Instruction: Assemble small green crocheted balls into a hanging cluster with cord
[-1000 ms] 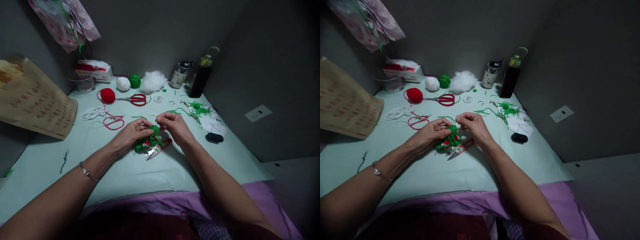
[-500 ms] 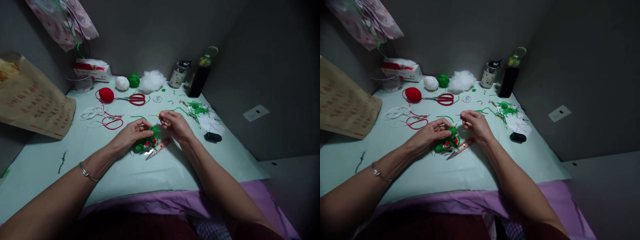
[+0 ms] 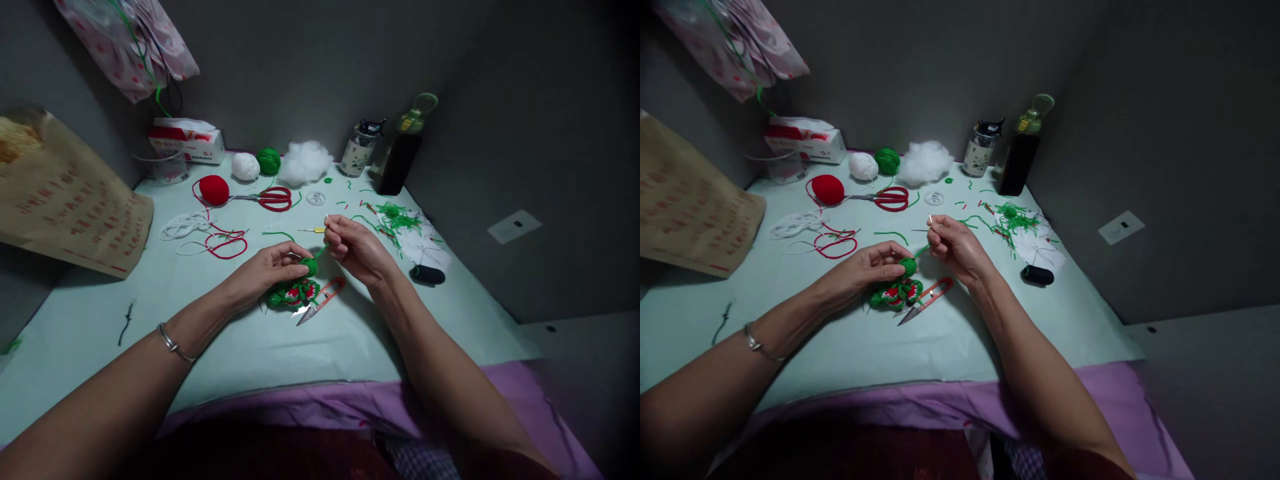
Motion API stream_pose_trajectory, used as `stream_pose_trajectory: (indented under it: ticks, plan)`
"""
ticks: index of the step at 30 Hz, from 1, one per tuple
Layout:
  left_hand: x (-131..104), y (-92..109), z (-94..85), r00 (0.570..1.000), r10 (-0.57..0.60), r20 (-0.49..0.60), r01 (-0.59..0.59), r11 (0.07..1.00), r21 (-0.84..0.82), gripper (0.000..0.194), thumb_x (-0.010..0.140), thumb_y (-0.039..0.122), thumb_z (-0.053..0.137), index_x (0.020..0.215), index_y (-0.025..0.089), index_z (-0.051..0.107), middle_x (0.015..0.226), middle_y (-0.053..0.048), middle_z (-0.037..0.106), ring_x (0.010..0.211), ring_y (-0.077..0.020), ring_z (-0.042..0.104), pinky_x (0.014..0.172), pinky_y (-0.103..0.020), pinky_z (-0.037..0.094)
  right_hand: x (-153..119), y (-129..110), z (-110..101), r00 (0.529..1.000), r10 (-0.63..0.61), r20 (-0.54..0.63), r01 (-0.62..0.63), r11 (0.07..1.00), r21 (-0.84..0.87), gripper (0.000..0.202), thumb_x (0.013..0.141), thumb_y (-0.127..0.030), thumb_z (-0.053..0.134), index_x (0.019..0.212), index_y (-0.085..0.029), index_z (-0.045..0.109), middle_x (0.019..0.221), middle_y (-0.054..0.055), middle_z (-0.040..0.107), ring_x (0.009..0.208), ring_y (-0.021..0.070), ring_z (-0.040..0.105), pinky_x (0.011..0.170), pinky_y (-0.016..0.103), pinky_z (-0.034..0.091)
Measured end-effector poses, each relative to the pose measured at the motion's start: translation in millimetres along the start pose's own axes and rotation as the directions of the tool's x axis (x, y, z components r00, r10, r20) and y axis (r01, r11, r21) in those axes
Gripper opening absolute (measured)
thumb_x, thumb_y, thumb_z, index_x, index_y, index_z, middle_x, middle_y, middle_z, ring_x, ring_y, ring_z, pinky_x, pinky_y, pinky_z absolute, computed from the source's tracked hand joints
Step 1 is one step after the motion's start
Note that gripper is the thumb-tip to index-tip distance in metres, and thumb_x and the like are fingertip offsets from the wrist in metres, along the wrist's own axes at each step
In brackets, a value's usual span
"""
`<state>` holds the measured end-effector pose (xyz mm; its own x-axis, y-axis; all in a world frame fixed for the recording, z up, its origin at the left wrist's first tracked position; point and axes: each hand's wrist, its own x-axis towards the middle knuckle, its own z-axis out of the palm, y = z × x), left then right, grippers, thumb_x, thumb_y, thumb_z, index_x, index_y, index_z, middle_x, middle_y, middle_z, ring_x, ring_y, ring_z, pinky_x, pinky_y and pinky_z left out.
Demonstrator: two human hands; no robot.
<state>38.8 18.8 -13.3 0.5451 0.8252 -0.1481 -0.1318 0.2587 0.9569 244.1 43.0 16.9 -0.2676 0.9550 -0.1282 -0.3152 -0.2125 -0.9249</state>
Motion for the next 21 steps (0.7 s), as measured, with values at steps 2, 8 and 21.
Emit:
stream_pose_trajectory:
  ticks: [2, 8, 21]
  plan:
    - [0, 1, -0.4, 1.0, 0.004, -0.018, -0.004, 1.0, -0.02, 0.027, 0.077, 0.032, 0.08, 0.099, 0.021, 0.068, 0.08, 0.0, 0.061, 0.067, -0.0126, 0.058, 0.058, -0.023, 0.044, 0, -1, 0, 0.999, -0.042, -0.033, 0.041, 0.999, -0.004, 0.029, 0.071, -0.027, 0.079, 0.086, -0.018, 0.056, 0.064, -0.007, 0.051, 0.049, 0.0051, 0.032, 0.047, 0.02, 0.026]
    - [0, 4, -1.3, 0.999, 0.018, -0.032, -0.019, 0.999, -0.046, 0.028, 0.076, 0.032, 0.082, 0.099, 0.023, 0.069, 0.082, 0.0, 0.064, 0.067, -0.0127, 0.06, 0.06, -0.024, 0.047, 1, -1, -3, 0.984, -0.155, -0.091, 0.152, 0.988, -0.042, 0.032, 0.074, -0.032, 0.081, 0.084, -0.02, 0.053, 0.07, -0.006, 0.057, 0.051, 0.0045, 0.037, 0.049, 0.019, 0.032]
    - [7, 3, -16.6, 0.968, 0.176, -0.181, -0.173, 0.984, 0.03, 0.031, 0.073, 0.02, 0.082, 0.103, 0.021, 0.072, 0.097, 0.0, 0.069, 0.08, -0.0123, 0.063, 0.075, -0.027, 0.051, -10, 11, 7, 0.834, -0.534, 0.135, 0.447, 0.513, -0.733, 0.007, 0.088, -0.026, 0.072, 0.087, -0.021, 0.078, 0.08, 0.002, 0.065, 0.069, 0.0138, 0.052, 0.066, 0.03, 0.039]
